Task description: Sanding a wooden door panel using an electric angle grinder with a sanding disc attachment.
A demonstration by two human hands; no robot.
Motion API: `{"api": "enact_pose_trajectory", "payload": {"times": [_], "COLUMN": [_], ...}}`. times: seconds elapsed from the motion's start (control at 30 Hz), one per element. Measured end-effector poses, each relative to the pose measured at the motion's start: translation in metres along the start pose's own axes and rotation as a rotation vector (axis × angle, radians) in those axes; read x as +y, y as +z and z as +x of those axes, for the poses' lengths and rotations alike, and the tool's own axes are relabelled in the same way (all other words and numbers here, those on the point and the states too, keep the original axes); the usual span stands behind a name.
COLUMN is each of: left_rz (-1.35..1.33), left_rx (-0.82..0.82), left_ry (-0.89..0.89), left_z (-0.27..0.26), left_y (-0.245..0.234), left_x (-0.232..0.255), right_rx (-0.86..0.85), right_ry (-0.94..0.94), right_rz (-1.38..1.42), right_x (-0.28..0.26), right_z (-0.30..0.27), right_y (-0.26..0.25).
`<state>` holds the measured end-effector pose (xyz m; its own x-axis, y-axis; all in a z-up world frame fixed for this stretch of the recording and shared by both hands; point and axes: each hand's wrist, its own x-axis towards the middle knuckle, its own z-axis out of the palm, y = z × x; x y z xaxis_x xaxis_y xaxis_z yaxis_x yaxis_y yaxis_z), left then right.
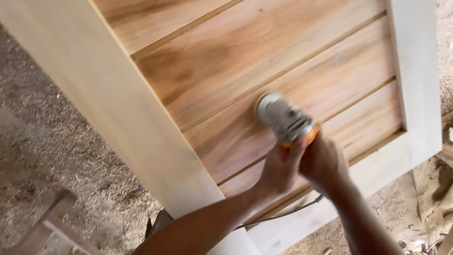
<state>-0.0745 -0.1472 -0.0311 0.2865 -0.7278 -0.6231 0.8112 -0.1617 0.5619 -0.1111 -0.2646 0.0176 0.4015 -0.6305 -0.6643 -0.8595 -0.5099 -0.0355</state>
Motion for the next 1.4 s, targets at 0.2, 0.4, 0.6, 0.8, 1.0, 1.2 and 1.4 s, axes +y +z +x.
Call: {"api": "enact_pose_trajectory", "payload": {"times": [0.2, 0.4, 0.6, 0.8, 1.0, 1.2, 1.4], "left_rz": [-0.167, -0.245, 0.07, 0.475, 0.524, 0.366, 0.203], "left_rx": [0.113, 0.107, 0.087, -0.018, -0.121, 0.145, 0.24], "left_ry": [0.108, 0.183, 0.022, -0.093, -0.054, -0.079, 0.112], "left_z": [-0.076, -0.055, 0.036, 0.044, -0.075, -0.165, -0.175], "left_y": [-0.044, -0.003, 0.086, 0.159, 0.118, 0.038, -0.016], "left_x": [-0.029, -0.054, -0.056, -0.068, -0.052, -0.056, -0.068], "right_rx": [-0.195, -0.167, 0.116, 0.256, 0.119, 0.028, -0.028], "right_ry": [-0.132, -0.208, -0.053, -0.144, -0.183, -0.295, -0.361], "right_rz": [-0.08, -0.101, -0.049, 0.027, 0.308, 0.262, 0.212], "right_x": [-0.053, -0.02, 0.109, 0.171, 0.148, 0.079, 0.022], "right_z": [-0.044, -0.039, 0.008, 0.0, -0.119, -0.173, -0.175], "right_y": [0.033, 0.012, 0.0, -0.028, -0.003, 0.06, 0.079]}}
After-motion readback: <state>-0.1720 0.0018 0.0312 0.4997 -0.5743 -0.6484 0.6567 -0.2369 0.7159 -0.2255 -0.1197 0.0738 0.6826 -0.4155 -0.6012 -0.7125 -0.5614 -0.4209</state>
